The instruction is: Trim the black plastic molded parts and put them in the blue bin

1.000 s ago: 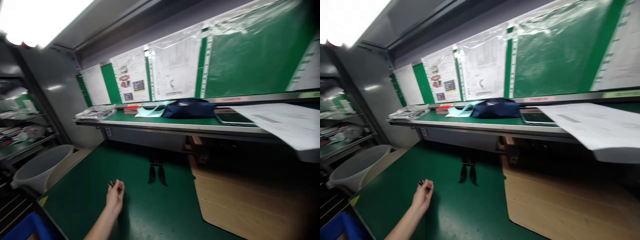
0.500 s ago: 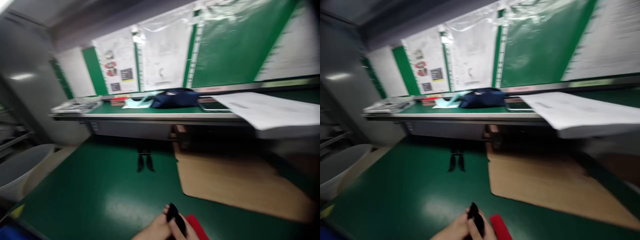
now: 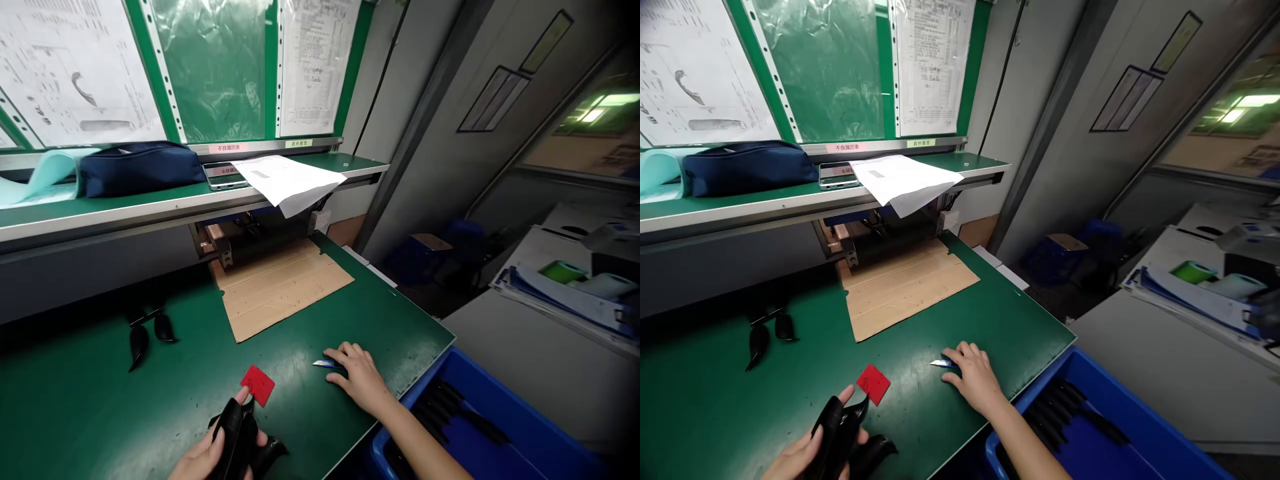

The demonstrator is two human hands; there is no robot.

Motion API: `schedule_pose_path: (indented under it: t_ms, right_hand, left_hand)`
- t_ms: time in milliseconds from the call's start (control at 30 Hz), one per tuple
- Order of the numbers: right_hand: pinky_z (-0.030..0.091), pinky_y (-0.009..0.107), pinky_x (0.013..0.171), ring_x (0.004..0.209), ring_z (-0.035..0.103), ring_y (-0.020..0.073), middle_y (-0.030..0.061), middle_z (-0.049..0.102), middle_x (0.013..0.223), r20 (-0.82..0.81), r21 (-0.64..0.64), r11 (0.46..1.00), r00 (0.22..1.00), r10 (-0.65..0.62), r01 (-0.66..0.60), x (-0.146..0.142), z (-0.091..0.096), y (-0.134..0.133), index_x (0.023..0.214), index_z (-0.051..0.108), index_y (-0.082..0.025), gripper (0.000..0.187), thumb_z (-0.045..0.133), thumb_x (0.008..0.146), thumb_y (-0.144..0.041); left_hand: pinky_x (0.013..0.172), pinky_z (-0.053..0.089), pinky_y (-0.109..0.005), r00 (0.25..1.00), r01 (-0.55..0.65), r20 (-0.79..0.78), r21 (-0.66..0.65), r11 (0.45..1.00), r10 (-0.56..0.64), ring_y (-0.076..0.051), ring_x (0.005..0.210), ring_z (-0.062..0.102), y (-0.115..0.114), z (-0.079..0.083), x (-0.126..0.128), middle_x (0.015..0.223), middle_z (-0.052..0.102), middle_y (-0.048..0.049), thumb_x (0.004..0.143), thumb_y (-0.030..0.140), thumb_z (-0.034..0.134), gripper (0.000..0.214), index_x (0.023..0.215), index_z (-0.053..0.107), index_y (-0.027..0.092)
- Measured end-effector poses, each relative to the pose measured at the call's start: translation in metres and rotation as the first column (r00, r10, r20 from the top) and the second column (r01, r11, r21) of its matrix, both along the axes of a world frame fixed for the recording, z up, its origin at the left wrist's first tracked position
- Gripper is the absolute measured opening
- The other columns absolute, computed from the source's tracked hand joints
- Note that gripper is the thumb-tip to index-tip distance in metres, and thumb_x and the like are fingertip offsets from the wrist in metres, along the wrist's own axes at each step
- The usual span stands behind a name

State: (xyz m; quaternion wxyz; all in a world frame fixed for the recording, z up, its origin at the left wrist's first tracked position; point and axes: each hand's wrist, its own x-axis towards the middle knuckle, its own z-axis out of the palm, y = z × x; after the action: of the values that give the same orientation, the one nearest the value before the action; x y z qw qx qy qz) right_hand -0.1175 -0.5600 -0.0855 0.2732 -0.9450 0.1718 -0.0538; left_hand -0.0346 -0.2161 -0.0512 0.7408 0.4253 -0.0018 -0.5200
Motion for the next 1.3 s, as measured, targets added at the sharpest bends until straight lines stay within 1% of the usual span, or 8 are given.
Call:
schedule_pose_path:
  t_ms: [167, 333, 433, 533, 700, 833, 1000, 1300]
  right_hand:
    - [0.045, 0.04, 0.081, 0.091, 0.054, 0.0234, 0.0069, 0.057, 0.094, 0.071, 0.101, 0.995, 0.997, 0.016, -0.023, 0.011, -0.013, 0.027, 0.094, 0.056, -0.022, 0.022, 0.04, 0.093, -0.037]
    - [0.046, 0.029, 0.074, 0.08, 0.056, 0.0152, 0.0014, 0.059, 0.09, 0.127, 0.252, 0.933, 0.964, 0.232, -0.258, 0.02, 0.032, 0.09, 0.101, 0.047, -0.024, 0.019, 0.03, 0.098, -0.033]
    - [0.042, 0.034, 0.08, 0.088, 0.051, 0.0185, 0.0034, 0.059, 0.1, 0.181, 0.125, 0.855, 0.859, 0.478, -0.503, 0.02, 0.062, 0.122, 0.111, 0.048, -0.026, 0.023, 0.035, 0.097, -0.037]
    - [0.036, 0.036, 0.076, 0.083, 0.046, 0.0211, 0.0054, 0.058, 0.098, 0.183, -0.095, 0.807, 0.787, 0.59, -0.583, 0.022, 0.074, 0.138, 0.115, 0.05, -0.025, 0.044, 0.038, 0.09, -0.059]
    - [0.028, 0.035, 0.069, 0.075, 0.041, 0.0203, 0.0055, 0.056, 0.089, 0.127, -0.302, 0.796, 0.806, 0.578, -0.524, 0.029, 0.067, 0.144, 0.095, 0.056, -0.021, 0.064, 0.018, 0.084, -0.072]
    - [0.024, 0.034, 0.067, 0.073, 0.039, 0.0187, 0.003, 0.054, 0.083, 0.095, -0.369, 0.759, 0.79, 0.606, -0.537, 0.035, 0.065, 0.142, 0.082, 0.052, -0.021, 0.061, 0.018, 0.086, -0.071]
    - [0.023, 0.033, 0.065, 0.072, 0.041, 0.0177, 0.0006, 0.055, 0.08, -0.001, -0.375, 0.699, 0.754, 0.657, -0.609, 0.041, 0.062, 0.139, 0.079, 0.051, -0.022, 0.047, 0.031, 0.09, -0.063]
    - [0.024, 0.032, 0.063, 0.07, 0.047, 0.017, 0.0003, 0.06, 0.073, -0.056, -0.263, 0.677, 0.711, 0.701, -0.688, 0.045, 0.055, 0.14, 0.076, 0.055, -0.022, 0.038, 0.042, 0.091, -0.054]
  left_hand:
    - [0.06, 0.046, -0.028, 0.994, 0.078, 0.067, 0.095, 0.992, -0.085, -0.018, 0.072, 0.063, -0.008, 0.01, 0.005, 0.113, 0.064, -0.0138, 0.086, 0.05, 0.048, 0.05, 0.127, 0.053, 0.022]
    - [0.052, 0.041, -0.023, 0.957, 0.08, 0.252, 0.248, 0.965, -0.144, -0.011, 0.05, 0.059, -0.007, 0.01, 0.004, 0.087, 0.066, -0.0082, 0.081, 0.056, 0.053, 0.044, 0.08, 0.063, 0.013]
    - [0.05, 0.038, -0.023, 0.954, 0.079, 0.254, 0.302, 0.95, -0.16, -0.01, 0.048, 0.057, -0.005, 0.018, -0.002, 0.084, 0.064, -0.0053, 0.081, 0.055, 0.054, 0.043, 0.085, 0.064, 0.014]
    - [0.05, 0.038, -0.023, 0.956, 0.115, 0.219, 0.337, 0.934, -0.197, -0.009, 0.05, 0.054, -0.002, 0.034, -0.007, 0.081, 0.063, -0.0039, 0.08, 0.057, 0.055, 0.045, 0.091, 0.065, 0.014]
    - [0.054, 0.04, -0.023, 0.944, 0.149, 0.221, 0.38, 0.913, -0.246, -0.009, 0.054, 0.054, 0.002, 0.055, -0.008, 0.088, 0.065, -0.0054, 0.082, 0.056, 0.053, 0.044, 0.098, 0.063, 0.016]
    - [0.051, 0.041, -0.022, 0.925, 0.172, 0.239, 0.425, 0.889, -0.294, -0.007, 0.05, 0.052, 0.003, 0.049, -0.008, 0.092, 0.064, -0.0059, 0.083, 0.058, 0.047, 0.046, 0.098, 0.058, 0.016]
    - [0.041, 0.038, -0.02, 0.882, 0.182, 0.314, 0.461, 0.869, -0.351, -0.006, 0.042, 0.048, -0.001, 0.036, -0.007, 0.087, 0.064, -0.0061, 0.084, 0.061, 0.042, 0.05, 0.097, 0.058, 0.015]
    - [0.041, 0.038, -0.021, 0.817, 0.187, 0.35, 0.592, 0.784, -0.459, -0.007, 0.042, 0.049, -0.004, 0.045, -0.002, 0.088, 0.063, -0.0067, 0.083, 0.065, 0.037, 0.056, 0.096, 0.059, 0.015]
